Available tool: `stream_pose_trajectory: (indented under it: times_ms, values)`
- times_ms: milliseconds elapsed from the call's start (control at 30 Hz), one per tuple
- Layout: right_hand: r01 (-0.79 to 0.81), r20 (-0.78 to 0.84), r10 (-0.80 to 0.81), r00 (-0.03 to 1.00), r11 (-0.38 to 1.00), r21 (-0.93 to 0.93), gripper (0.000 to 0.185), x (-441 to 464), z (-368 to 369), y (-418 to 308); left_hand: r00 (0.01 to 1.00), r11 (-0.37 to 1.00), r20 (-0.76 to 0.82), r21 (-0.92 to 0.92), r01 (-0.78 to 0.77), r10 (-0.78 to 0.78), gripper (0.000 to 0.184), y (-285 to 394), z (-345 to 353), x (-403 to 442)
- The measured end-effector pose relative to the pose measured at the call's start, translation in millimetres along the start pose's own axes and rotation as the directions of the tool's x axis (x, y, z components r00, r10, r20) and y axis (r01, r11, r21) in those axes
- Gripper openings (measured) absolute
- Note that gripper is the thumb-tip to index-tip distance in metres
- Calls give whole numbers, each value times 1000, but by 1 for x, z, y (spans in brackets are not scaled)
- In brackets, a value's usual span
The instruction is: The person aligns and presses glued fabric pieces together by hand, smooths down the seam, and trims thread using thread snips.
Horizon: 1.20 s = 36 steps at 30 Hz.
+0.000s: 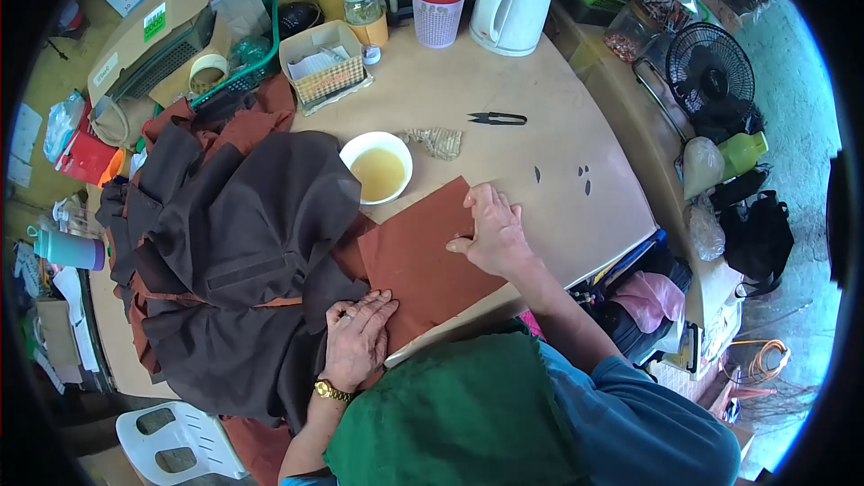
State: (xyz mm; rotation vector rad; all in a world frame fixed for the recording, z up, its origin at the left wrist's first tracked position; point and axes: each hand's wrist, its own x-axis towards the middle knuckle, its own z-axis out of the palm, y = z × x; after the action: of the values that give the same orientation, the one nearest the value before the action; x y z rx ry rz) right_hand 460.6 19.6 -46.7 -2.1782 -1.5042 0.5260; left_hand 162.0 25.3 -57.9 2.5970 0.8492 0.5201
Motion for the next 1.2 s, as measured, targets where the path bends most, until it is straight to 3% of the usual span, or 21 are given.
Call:
stream_pose_trajectory:
  times_ms: [133,467,567,667,767,833,933,1033,1100,1133,1200]
  values:
    - [30,-35,-30,999,1000,-1,70,4,-3,15,1000,1000,-16,-6,9,-9,44,4,-3,3]
    - [46,-6,-46,999,973,227,59,10,-21,42,999,999,-23,39,-21,22,42,9,-9,11]
    - [93,-18,-91,996,962,257,56,9,-18,47,997,988,69,148,35,-46,40,25,-18,28]
    - [128,-50,-120,991,969,212,54,7,-13,48,997,996,-40,62,-66,69,43,38,-2,63]
    - [151,-83,-137,987,969,197,52,7,-11,50,995,995,-49,-33,-92,90,43,57,32,95]
    - [170,-93,-153,984,960,223,51,9,-16,52,996,996,-24,10,-85,85,45,55,45,94]
    - [10,42,-27,999,933,359,50,10,-25,54,996,994,19,55,-90,89,50,53,49,93]
    - [64,-29,-57,998,925,374,49,9,-27,49,996,993,47,77,-84,81,54,54,49,92]
    - [278,-174,-240,955,928,248,47,-1,-32,43,995,992,71,101,-80,73,55,54,50,91]
    - [279,-173,-241,955,927,250,47,-2,-33,45,995,992,63,93,-87,82,55,53,51,91]
    - [552,-81,-546,834,827,108,40,-4,-39,52,995,992,56,88,-89,85,55,52,51,91]
